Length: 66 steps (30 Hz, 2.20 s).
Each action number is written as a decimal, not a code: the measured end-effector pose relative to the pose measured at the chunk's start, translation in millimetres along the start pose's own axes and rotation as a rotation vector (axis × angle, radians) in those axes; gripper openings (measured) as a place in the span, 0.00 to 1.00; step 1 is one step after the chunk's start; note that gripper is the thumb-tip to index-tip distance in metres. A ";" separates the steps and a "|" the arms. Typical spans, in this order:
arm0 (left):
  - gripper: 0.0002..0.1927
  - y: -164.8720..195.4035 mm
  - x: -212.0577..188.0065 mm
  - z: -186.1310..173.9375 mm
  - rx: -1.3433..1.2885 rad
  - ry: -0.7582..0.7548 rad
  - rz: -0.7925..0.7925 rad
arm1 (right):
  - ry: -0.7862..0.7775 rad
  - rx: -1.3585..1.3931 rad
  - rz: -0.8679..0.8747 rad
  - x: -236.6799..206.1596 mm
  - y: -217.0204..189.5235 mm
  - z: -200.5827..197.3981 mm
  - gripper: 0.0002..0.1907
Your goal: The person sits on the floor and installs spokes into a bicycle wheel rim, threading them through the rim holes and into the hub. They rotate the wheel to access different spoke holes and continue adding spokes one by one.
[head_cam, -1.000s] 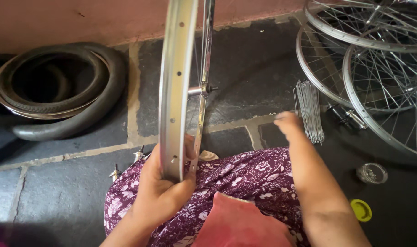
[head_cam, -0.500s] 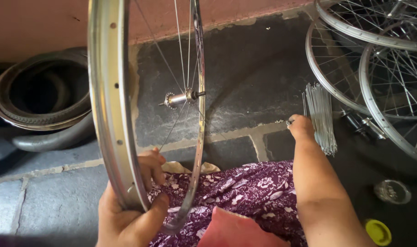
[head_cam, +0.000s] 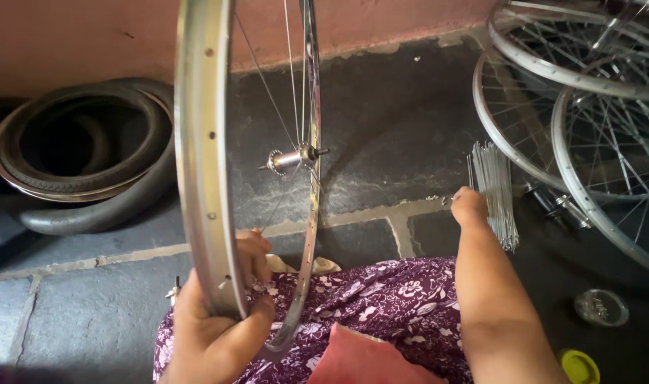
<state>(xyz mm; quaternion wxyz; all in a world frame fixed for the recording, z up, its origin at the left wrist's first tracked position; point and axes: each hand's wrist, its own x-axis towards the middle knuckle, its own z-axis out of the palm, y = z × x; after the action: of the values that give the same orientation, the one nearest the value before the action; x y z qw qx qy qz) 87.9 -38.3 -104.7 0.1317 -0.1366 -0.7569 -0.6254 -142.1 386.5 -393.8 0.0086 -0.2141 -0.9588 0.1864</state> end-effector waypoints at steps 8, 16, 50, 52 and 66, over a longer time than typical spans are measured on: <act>0.28 -0.6 -19.7 0.9 -0.328 0.066 -0.196 | -0.115 1.306 -0.072 -115.1 -85.2 -52.2 0.06; 0.31 9.7 -47.5 0.9 -0.140 0.091 0.066 | -0.073 1.142 -0.741 -310.5 -176.2 -169.9 0.07; 0.17 19.1 -88.2 -5.1 0.026 0.113 0.275 | 0.630 0.344 -1.458 -441.4 -240.1 -257.6 0.17; 0.17 18.0 -87.7 -4.0 0.015 0.116 0.277 | 0.656 0.364 -1.471 -435.3 -243.7 -253.3 0.15; 0.18 13.1 -87.9 2.0 -0.009 0.110 0.238 | 0.477 0.608 -1.403 -423.2 -235.3 -242.0 0.14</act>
<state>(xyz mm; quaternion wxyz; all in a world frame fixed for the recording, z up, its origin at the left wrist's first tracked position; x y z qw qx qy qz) 174.3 -37.6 -125.7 0.2457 -0.1917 -0.7242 -0.6152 169.7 99.7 -56.9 0.3865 0.4163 -0.7496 0.3398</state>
